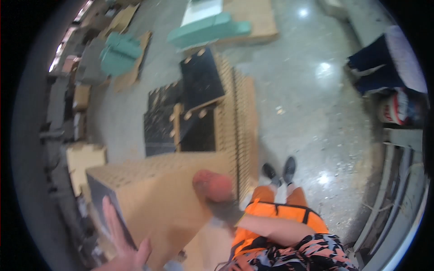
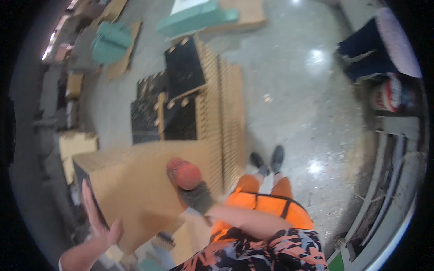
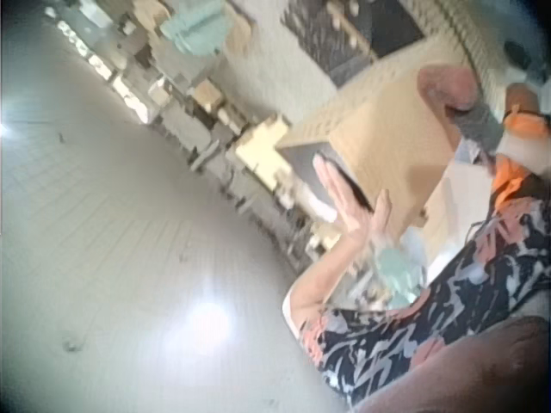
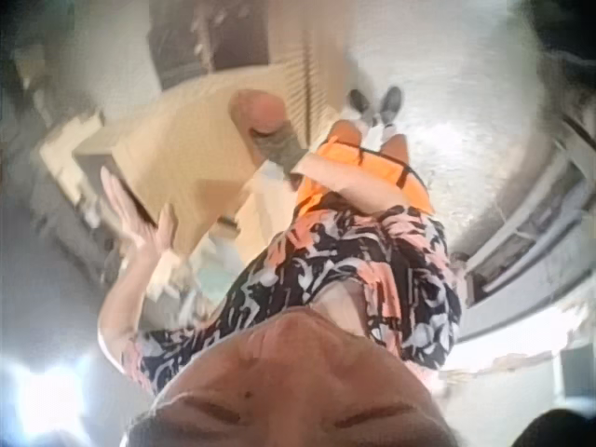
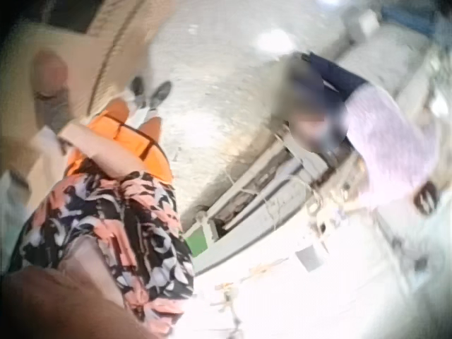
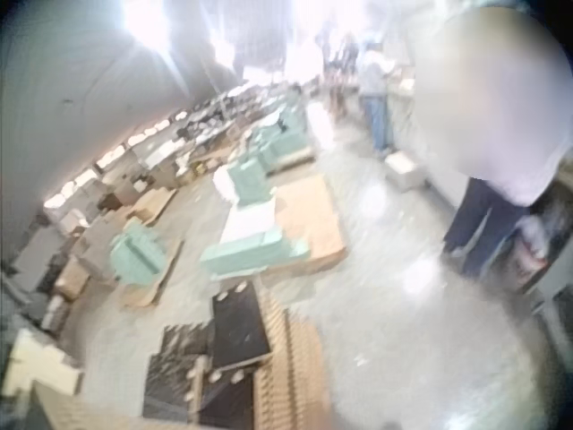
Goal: The person aligns and fits wooden panels and slatted components together by hand, then hammers the assembled wooden unit with a mallet.
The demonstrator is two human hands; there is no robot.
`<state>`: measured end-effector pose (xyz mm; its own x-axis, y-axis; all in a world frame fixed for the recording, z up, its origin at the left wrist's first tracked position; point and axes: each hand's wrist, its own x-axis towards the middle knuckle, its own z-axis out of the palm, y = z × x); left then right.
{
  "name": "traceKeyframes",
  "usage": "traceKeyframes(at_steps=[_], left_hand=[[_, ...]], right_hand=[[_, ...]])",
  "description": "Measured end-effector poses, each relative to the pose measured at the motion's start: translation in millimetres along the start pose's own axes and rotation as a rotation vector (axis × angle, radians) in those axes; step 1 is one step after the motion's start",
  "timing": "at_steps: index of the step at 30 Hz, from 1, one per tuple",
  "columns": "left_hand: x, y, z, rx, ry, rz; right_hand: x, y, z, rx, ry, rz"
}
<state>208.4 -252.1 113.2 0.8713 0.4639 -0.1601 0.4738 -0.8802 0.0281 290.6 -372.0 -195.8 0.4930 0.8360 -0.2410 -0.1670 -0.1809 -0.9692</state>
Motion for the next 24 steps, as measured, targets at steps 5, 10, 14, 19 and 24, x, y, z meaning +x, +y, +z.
traceKeyframes(at_steps=[5, 10, 14, 19, 24], left_hand=[[-0.6, 16.5, -1.6, -0.047, 0.218, 0.062], [-5.9, 3.9, 0.1, -0.054, 0.141, 0.127], [-8.8, -3.5, 4.3, -0.079, 0.127, 0.081], [-5.7, -18.5, 8.7, -0.048, 0.163, 0.127], [0.4, -9.5, 4.3, -0.07, 0.097, 0.076]], right_hand=[[20.0, -52.5, -55.2, 0.463, 0.066, 0.444], [24.2, -59.6, -88.6, 0.419, 0.056, 0.111], [19.5, -46.5, -76.1, 0.436, 0.194, 0.033], [-6.4, -51.7, -65.5, 0.365, 0.141, 0.109], [2.8, -86.4, -31.6, -0.243, 0.021, -0.574]])
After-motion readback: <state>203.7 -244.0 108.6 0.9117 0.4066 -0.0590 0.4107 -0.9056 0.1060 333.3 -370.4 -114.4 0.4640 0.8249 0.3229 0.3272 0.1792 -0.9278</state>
